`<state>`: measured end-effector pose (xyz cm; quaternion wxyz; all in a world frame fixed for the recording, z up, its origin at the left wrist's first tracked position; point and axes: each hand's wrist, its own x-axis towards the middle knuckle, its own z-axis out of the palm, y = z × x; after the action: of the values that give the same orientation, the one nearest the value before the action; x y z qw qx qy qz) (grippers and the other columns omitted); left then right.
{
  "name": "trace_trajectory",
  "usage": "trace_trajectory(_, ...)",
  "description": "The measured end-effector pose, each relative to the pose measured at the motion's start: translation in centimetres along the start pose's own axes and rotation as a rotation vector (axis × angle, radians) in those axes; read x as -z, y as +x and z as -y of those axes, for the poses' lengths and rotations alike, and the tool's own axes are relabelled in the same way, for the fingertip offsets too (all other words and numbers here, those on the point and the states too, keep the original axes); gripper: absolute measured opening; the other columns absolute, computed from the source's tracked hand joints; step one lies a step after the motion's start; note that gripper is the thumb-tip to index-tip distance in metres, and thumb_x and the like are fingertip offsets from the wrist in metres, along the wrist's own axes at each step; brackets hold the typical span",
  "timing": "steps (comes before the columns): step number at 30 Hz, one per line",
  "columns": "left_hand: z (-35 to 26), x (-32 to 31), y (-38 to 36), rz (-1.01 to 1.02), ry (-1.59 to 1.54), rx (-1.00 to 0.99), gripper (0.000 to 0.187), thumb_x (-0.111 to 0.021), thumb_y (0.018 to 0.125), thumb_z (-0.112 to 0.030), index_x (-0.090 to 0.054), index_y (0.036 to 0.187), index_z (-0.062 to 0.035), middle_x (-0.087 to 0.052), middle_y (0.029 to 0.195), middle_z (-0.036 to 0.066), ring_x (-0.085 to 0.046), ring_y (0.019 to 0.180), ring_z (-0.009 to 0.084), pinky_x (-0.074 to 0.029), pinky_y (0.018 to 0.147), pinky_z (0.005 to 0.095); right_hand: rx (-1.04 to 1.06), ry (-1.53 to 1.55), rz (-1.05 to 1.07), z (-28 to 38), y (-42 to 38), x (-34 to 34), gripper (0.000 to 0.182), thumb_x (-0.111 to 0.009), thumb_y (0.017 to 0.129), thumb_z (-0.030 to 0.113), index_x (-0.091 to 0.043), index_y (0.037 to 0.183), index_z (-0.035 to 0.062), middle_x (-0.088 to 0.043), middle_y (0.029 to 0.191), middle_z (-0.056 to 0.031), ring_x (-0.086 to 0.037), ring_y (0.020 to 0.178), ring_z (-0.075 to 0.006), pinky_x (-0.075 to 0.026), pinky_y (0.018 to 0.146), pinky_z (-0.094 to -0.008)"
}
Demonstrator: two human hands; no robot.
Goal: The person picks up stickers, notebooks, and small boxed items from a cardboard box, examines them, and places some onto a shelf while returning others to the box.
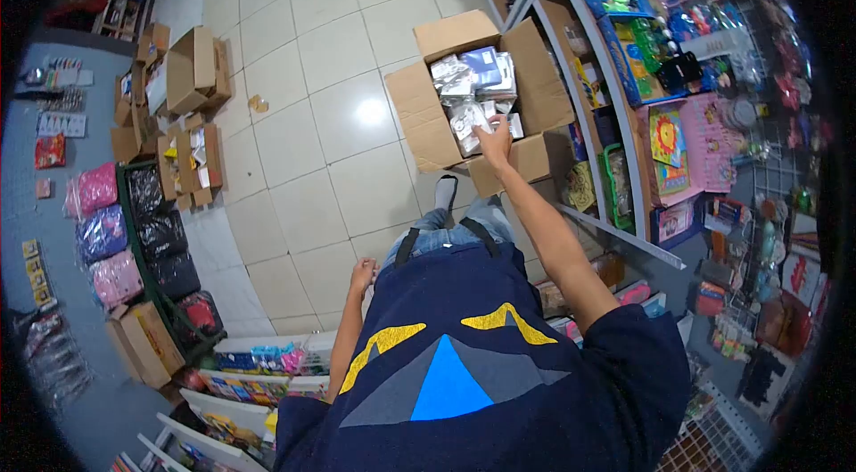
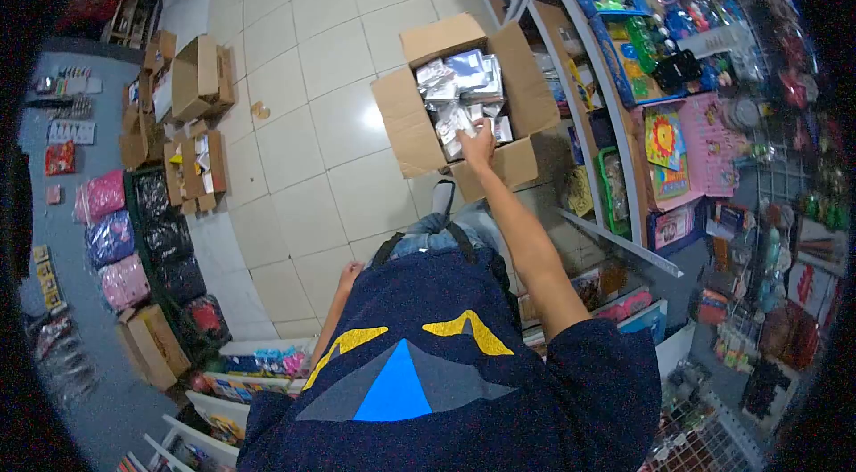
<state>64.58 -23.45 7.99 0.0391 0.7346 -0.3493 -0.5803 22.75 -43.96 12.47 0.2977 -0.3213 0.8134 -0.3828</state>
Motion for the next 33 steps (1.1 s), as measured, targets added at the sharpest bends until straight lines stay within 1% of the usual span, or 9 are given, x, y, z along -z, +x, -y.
trace_trajectory(4, -5.0, 0.4, 2.9, 0.016, -0.065, -0.067, 0.031, -0.052, 0.088, -0.032, -0.054, 0.103, -0.0052, -0.064, 0.086, 0.007, -0.058, 0.065, 0.0122, -0.043, 0.051, 0.0242, 0.039, 0.240, 0.060, -0.9, -0.8, 2.5, 0.046, -0.071, 0.066, 0.018, -0.047, 0.104, 0.0093, -0.056, 0.086, -0.0103, -0.054, 0.077, -0.0173, -0.043, 0.065, -0.0307)
trace_trajectory(7, -9.5, 0.3, 4.1, 0.014, -0.013, -0.222, 0.029, -0.052, 0.088, -0.030, -0.055, 0.101, -0.0037, -0.064, 0.085, 0.008, -0.059, 0.068, 0.0132, -0.045, 0.053, 0.0250, 0.025, 0.289, 0.062, -0.4, -1.0, 4.2, 0.047, -0.067, 0.069, 0.017, -0.047, 0.111, 0.0091, -0.056, 0.090, -0.0084, -0.054, 0.079, -0.0166, -0.042, 0.065, -0.0307)
trace_trajectory(8, -10.2, 0.2, 5.1, 0.030, 0.006, -0.357, 0.029, -0.050, 0.089, -0.031, -0.053, 0.105, -0.0065, -0.064, 0.089, 0.007, -0.059, 0.072, 0.0148, -0.045, 0.058, 0.0277, -0.340, 0.559, 0.193, 1.7, -2.5, 6.0, 0.041, -0.058, 0.075, 0.016, -0.050, 0.113, 0.0075, -0.057, 0.095, -0.0058, -0.054, 0.081, -0.0141, -0.042, 0.064, -0.0296)
trace_trajectory(11, -14.9, -0.7, 4.9, 0.033, -0.043, -0.477, 0.023, -0.052, 0.089, -0.021, -0.055, 0.098, -0.0002, -0.063, 0.083, 0.011, -0.059, 0.073, 0.0154, -0.049, 0.063, 0.0275, -0.348, 0.813, 0.348, 0.0, -2.5, 7.5, 0.034, -0.052, 0.079, 0.016, -0.055, 0.111, 0.0065, -0.059, 0.097, -0.0040, -0.054, 0.082, -0.0124, -0.042, 0.066, -0.0287)
trace_trajectory(15, -18.2, -1.9, 5.0, 0.097, 0.013, -0.554, 0.022, -0.052, 0.089, -0.021, -0.056, 0.098, -0.0009, -0.063, 0.083, 0.010, -0.059, 0.074, 0.0153, -0.049, 0.065, 0.0276, -0.062, 0.445, 0.358, -3.2, -0.7, 6.9, 0.032, -0.052, 0.078, 0.011, -0.059, 0.108, 0.0069, -0.060, 0.101, -0.0040, -0.055, 0.089, -0.0110, -0.043, 0.074, -0.0253)
trace_trajectory(19, -18.4, -2.6, 5.6, 0.132, 0.047, -0.614, 0.021, -0.052, 0.089, -0.021, -0.057, 0.098, -0.0018, -0.063, 0.083, 0.010, -0.059, 0.074, 0.0153, -0.049, 0.066, 0.0281, 0.340, 0.166, 0.287, -3.4, -1.0, 5.5, 0.032, -0.057, 0.074, 0.000, -0.055, 0.105, 0.0036, -0.058, 0.105, -0.0089, -0.053, 0.100, -0.0190, -0.039, 0.090, -0.0306)
trace_trajectory(25, -15.9, -2.6, 5.4, 0.152, 0.086, -0.571, 0.021, -0.053, 0.088, -0.021, -0.057, 0.097, -0.0019, -0.063, 0.082, 0.009, -0.059, 0.074, 0.0156, -0.050, 0.066, 0.0285, 0.174, 0.112, 0.208, -3.0, 0.3, 3.0, 0.052, -0.058, 0.075, 0.005, -0.035, 0.122, 0.0050, -0.056, 0.104, -0.0202, -0.054, 0.103, -0.0301, -0.041, 0.088, -0.0372)
trace_trajectory(31, -10.8, -1.2, 4.7, 0.104, 0.075, -0.409, 0.024, -0.054, 0.087, -0.024, -0.057, 0.097, -0.0020, -0.063, 0.083, 0.009, -0.060, 0.074, 0.0151, -0.049, 0.063, 0.0285, 0.098, -0.442, 0.315, 1.3, 0.5, 4.5, 0.044, -0.058, 0.076, 0.013, -0.041, 0.115, 0.0043, -0.058, 0.099, -0.0242, -0.056, 0.096, -0.0381, -0.043, 0.082, -0.0447)
trace_trajectory(33, -8.8, -0.9, 4.4, 0.066, 0.085, -0.329, 0.025, -0.054, 0.087, -0.025, -0.057, 0.097, -0.0025, -0.063, 0.083, 0.009, -0.059, 0.074, 0.0149, -0.049, 0.062, 0.0283, 0.219, -0.440, 0.206, -0.6, 1.9, 3.6, 0.030, -0.057, 0.078, 0.014, -0.049, 0.105, 0.0043, -0.059, 0.095, -0.0213, -0.057, 0.092, -0.0383, -0.043, 0.079, -0.0466)
